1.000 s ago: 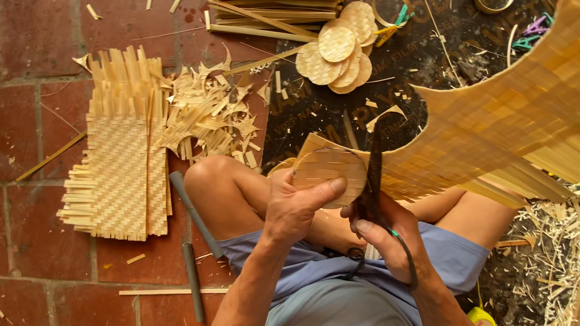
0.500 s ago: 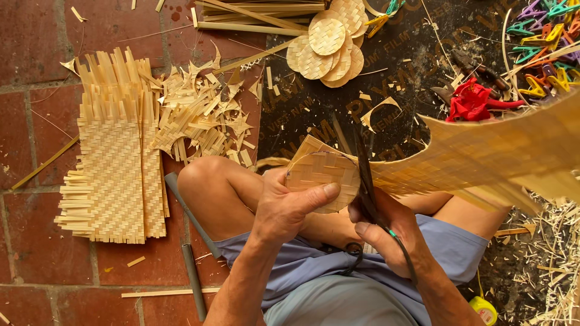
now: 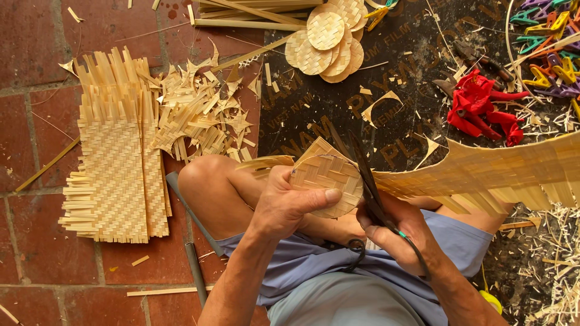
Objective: The person sits on the floor and uses scissors to trim the edges of woven bamboo sheets, cutting around a round woven disc used as a template and stacking finished round pieces aside while offcuts accumulate nearby.
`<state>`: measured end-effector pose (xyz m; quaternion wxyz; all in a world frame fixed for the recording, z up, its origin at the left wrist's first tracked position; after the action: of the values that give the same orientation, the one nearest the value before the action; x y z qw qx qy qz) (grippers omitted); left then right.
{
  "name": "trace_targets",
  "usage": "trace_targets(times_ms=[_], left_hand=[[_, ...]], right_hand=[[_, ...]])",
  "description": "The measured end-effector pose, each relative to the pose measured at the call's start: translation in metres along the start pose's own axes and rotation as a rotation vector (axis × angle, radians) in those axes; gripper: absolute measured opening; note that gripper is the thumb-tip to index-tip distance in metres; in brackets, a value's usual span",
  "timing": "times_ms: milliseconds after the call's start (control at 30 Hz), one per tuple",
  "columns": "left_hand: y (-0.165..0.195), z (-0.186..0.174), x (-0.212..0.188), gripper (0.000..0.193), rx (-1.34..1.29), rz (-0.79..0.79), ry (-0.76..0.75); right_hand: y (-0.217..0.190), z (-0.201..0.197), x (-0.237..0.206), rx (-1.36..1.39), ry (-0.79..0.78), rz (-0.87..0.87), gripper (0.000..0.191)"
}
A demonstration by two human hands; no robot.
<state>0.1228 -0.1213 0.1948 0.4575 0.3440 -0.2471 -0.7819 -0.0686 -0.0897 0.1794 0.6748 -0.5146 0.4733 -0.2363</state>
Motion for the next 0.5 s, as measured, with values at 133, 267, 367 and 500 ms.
trace_targets(times_ms=[133,267,367,500], left_hand=[[-0.003,-0.001,0.0,0.034,0.072,-0.048,-0.015],[-0.005,-0.002,0.0,0.036,0.119,-0.045,-0.025],[-0.007,-0.003,0.0,0.036,0.107,-0.063,-0.044],[-0.01,-0.005,0.0,0.036,0.166,-0.121,-0.094]], right_hand=[[0.001,-0.004,-0.002,-0.008,-0.032,-0.017,0.028],[0.004,-0.006,-0.004,-0.075,-0.046,-0.038,0.022],[0.007,-0.007,-0.005,-0.085,-0.045,-0.027,0.025],[0.012,-0.007,-0.007,-0.041,-0.099,0.027,0.034]])
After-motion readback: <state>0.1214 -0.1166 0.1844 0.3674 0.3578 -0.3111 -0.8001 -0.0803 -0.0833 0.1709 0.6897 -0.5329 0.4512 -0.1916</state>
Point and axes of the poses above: each hand's wrist, its own x-axis towards the middle knuckle, its own z-axis out of the palm, y = z × x, the point moved 6 cm from there along x, towards the middle knuckle, and after that the axes turned 2 degrees about z, right-handed, at the moved point
